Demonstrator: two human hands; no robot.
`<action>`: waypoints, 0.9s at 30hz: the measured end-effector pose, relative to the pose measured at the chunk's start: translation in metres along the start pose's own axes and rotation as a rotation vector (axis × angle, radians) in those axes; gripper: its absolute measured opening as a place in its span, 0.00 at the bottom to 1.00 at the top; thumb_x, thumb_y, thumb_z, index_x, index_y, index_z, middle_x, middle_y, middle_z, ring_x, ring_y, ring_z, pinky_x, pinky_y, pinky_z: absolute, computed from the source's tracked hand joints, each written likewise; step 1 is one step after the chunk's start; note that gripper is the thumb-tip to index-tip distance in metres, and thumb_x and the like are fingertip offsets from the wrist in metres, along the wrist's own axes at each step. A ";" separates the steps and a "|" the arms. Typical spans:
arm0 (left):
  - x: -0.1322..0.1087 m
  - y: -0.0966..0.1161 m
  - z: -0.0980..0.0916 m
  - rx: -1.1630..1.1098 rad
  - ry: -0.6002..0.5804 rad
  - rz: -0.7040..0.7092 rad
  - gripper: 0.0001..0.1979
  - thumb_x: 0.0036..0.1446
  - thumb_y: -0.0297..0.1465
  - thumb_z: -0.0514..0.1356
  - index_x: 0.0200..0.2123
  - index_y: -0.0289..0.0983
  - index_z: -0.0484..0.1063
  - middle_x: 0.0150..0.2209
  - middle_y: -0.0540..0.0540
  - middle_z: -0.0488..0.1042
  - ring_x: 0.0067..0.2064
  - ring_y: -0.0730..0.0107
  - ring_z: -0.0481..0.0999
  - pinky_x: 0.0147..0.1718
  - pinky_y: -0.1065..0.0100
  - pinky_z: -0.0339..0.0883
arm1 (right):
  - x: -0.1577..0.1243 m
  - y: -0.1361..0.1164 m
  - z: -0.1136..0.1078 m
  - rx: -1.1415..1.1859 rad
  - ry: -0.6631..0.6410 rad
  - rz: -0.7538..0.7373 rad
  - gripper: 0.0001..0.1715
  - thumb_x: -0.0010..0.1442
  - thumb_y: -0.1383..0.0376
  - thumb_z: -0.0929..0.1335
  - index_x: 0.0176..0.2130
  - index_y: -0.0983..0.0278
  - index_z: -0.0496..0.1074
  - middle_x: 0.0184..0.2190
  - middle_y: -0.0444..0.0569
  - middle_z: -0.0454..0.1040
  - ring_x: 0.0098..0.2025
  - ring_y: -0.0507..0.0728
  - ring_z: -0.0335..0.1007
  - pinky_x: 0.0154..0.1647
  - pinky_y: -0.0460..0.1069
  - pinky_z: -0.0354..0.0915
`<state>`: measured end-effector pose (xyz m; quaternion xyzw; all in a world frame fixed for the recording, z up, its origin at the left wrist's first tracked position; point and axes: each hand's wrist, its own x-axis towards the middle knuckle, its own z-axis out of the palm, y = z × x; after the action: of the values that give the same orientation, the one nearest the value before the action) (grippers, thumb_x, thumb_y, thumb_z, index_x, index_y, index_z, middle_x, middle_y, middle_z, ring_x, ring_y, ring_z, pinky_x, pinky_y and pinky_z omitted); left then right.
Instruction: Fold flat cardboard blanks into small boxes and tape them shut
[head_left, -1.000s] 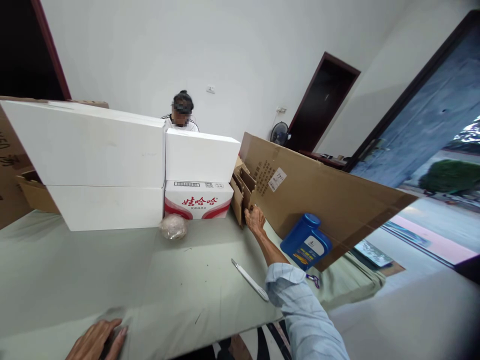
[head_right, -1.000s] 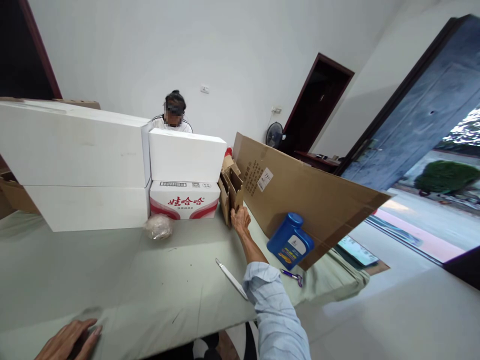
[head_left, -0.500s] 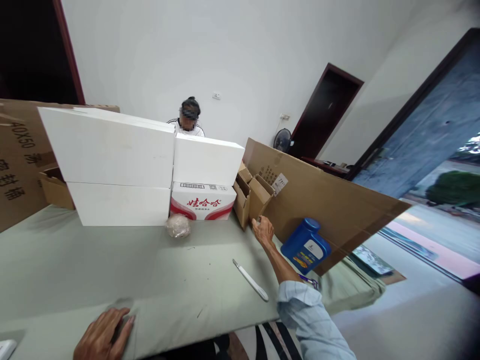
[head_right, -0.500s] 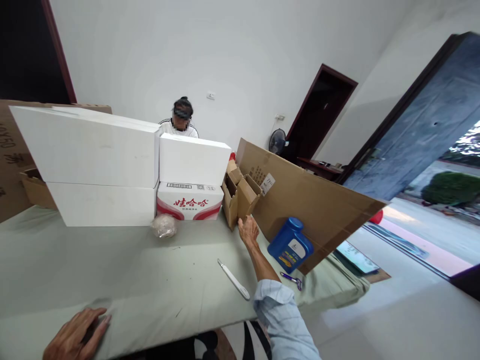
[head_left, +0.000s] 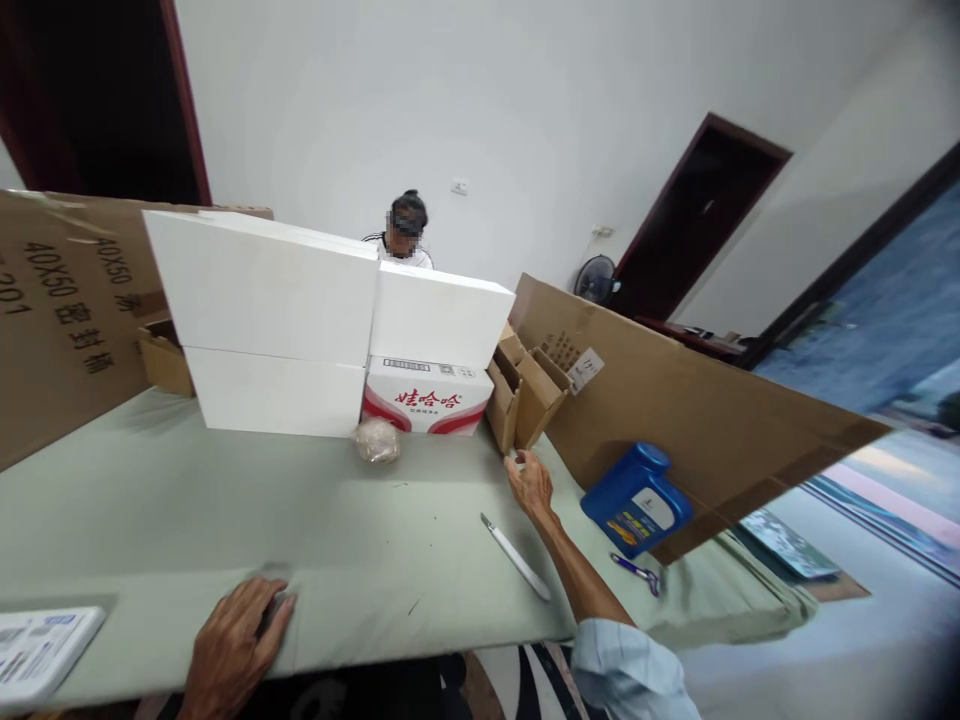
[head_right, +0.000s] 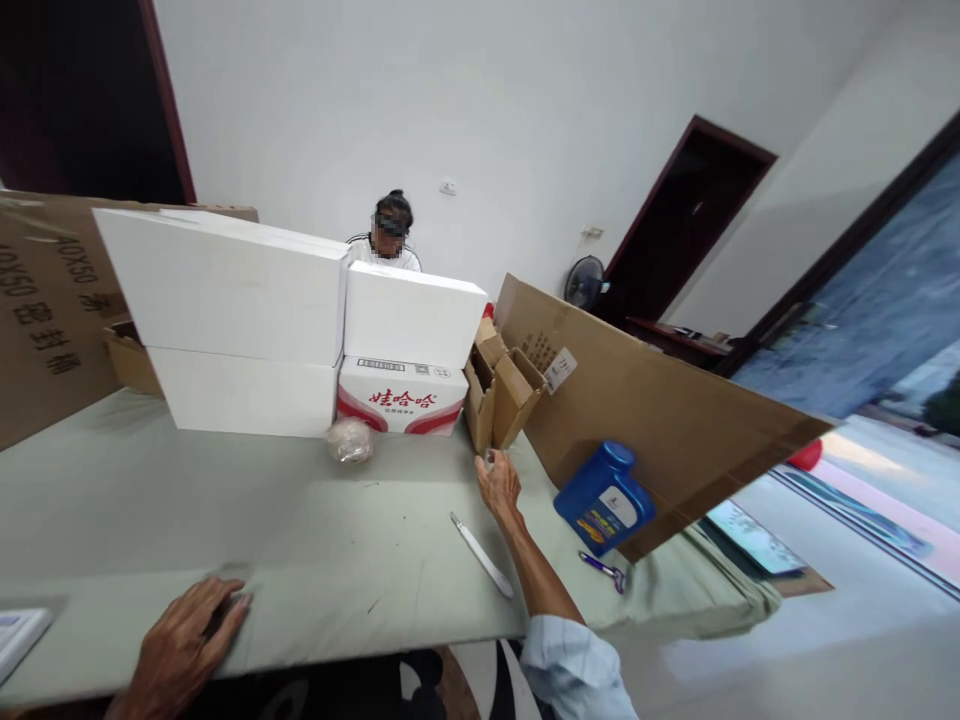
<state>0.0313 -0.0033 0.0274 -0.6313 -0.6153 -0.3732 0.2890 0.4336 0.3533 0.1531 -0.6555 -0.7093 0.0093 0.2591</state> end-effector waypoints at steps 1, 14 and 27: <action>0.002 0.002 -0.001 -0.015 -0.003 -0.020 0.13 0.77 0.41 0.55 0.47 0.42 0.77 0.38 0.46 0.86 0.41 0.57 0.85 0.45 0.61 0.75 | -0.009 -0.001 0.002 0.005 -0.013 -0.035 0.21 0.71 0.55 0.64 0.52 0.63 0.78 0.49 0.54 0.83 0.46 0.61 0.79 0.49 0.52 0.69; 0.018 0.013 -0.017 -0.103 -0.123 -0.153 0.11 0.77 0.37 0.56 0.43 0.40 0.76 0.36 0.46 0.81 0.39 0.58 0.81 0.42 0.61 0.71 | -0.157 0.055 -0.004 -0.090 -0.101 -0.315 0.14 0.70 0.53 0.67 0.43 0.58 0.77 0.41 0.54 0.78 0.46 0.65 0.75 0.48 0.56 0.71; 0.016 0.012 -0.017 -0.101 -0.193 -0.218 0.11 0.76 0.37 0.57 0.43 0.40 0.77 0.35 0.45 0.80 0.39 0.58 0.79 0.42 0.61 0.70 | -0.150 -0.003 0.024 0.089 -0.080 -0.462 0.24 0.75 0.58 0.60 0.59 0.62 0.78 0.59 0.61 0.79 0.63 0.66 0.73 0.67 0.63 0.69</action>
<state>0.0409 -0.0095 0.0508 -0.6075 -0.6856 -0.3705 0.1540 0.4227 0.2203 0.0802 -0.4626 -0.8492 0.0069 0.2547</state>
